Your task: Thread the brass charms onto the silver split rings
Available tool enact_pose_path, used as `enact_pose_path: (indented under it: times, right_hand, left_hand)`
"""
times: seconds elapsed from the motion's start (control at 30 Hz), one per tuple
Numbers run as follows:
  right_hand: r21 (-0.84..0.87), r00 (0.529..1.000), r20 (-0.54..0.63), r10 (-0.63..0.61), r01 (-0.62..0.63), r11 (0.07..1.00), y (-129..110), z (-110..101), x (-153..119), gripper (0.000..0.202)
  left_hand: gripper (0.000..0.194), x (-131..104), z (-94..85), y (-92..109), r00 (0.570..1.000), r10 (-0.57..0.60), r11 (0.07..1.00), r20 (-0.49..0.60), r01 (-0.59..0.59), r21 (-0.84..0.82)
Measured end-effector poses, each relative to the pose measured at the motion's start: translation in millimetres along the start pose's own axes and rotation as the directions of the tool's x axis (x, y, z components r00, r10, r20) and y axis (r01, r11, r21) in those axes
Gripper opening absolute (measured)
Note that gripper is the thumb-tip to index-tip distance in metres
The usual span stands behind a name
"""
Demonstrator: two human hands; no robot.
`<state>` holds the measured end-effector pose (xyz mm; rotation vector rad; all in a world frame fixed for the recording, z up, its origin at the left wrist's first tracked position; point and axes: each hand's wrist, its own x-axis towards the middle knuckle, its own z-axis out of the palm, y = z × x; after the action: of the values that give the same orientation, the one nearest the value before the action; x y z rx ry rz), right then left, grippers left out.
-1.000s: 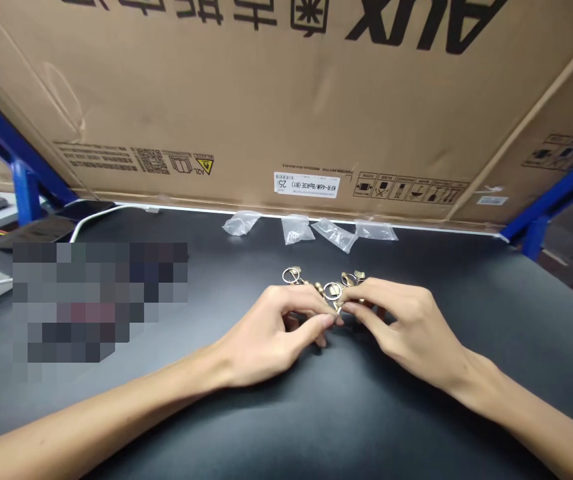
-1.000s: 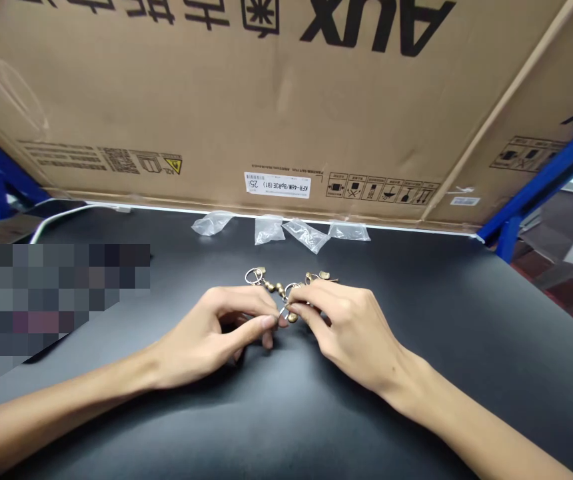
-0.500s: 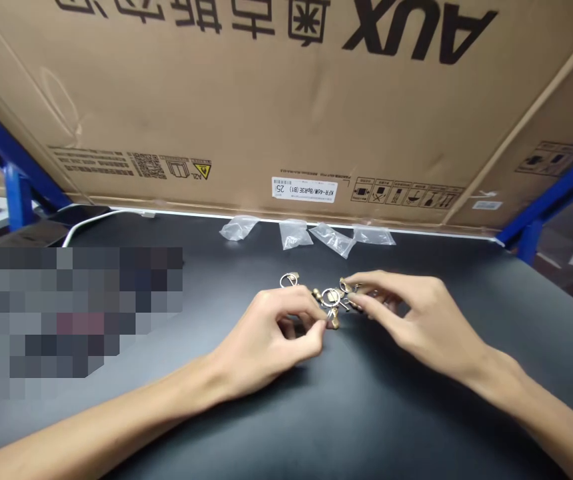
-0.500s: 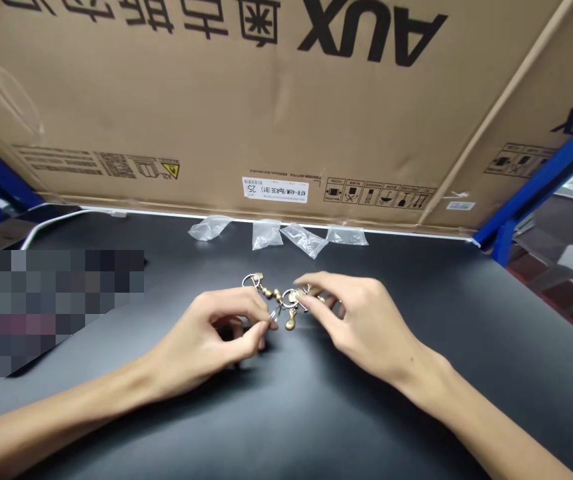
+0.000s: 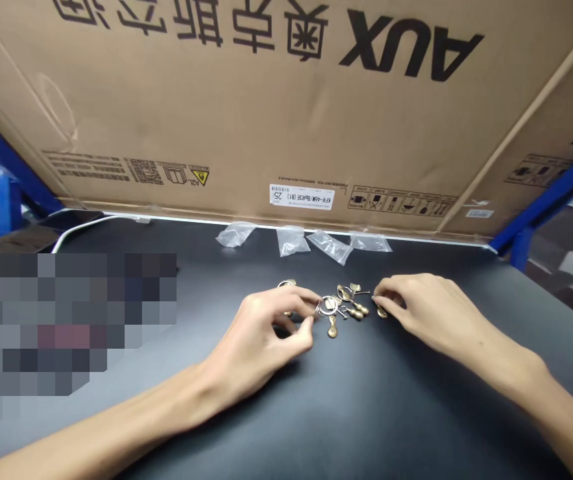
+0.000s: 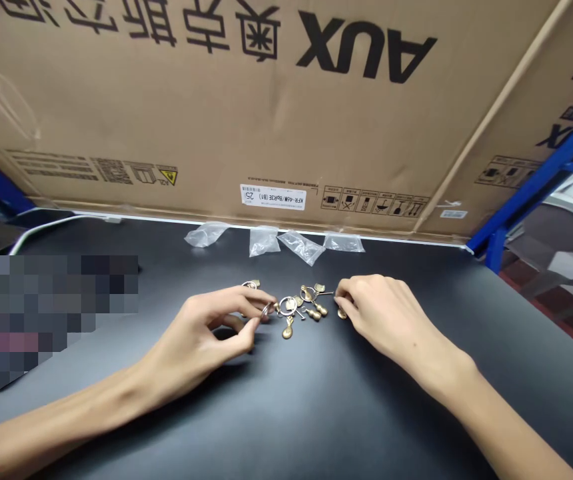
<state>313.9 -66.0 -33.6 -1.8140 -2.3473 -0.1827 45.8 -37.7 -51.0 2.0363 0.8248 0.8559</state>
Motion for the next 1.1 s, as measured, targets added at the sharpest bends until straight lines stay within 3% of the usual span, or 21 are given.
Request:
enact_pose_path:
  times: [0.17,0.37,0.53,0.63,1.1]
  right_hand:
    - [0.203,1.000,-0.018,0.007,-0.003,0.979,-6.0,-8.0,-0.1,0.017]
    - [0.538,0.998,-0.067,0.001,0.036,0.842,-37.0,-13.4,-4.7,0.019]
    - [0.594,0.997,-0.074,-0.026,0.065,0.802,-61.8,1.4,-10.5,0.018]
    - [0.636,0.997,-0.077,0.025,0.030,0.771,-69.4,5.5,-11.3,0.018]
    - [0.648,0.986,-0.153,0.072,0.045,0.760,-74.2,9.0,-13.5,0.020]
  left_hand:
    - [0.014,1.3,0.6,0.8,1.000,0.005,1.000,-0.013,-0.005,-0.018]
    - [0.014,-2.8,4.3,3.9,0.998,0.063,0.998,-0.017,-0.063,-0.006]
    - [0.012,-6.8,9.4,3.3,0.996,0.094,0.996,-0.014,-0.094,-0.006]
    - [0.012,-6.8,11.2,4.3,0.994,0.113,0.994,-0.012,-0.113,0.007]
    - [0.012,-5.3,12.3,4.0,0.988,0.147,0.988,-0.036,-0.145,0.048]
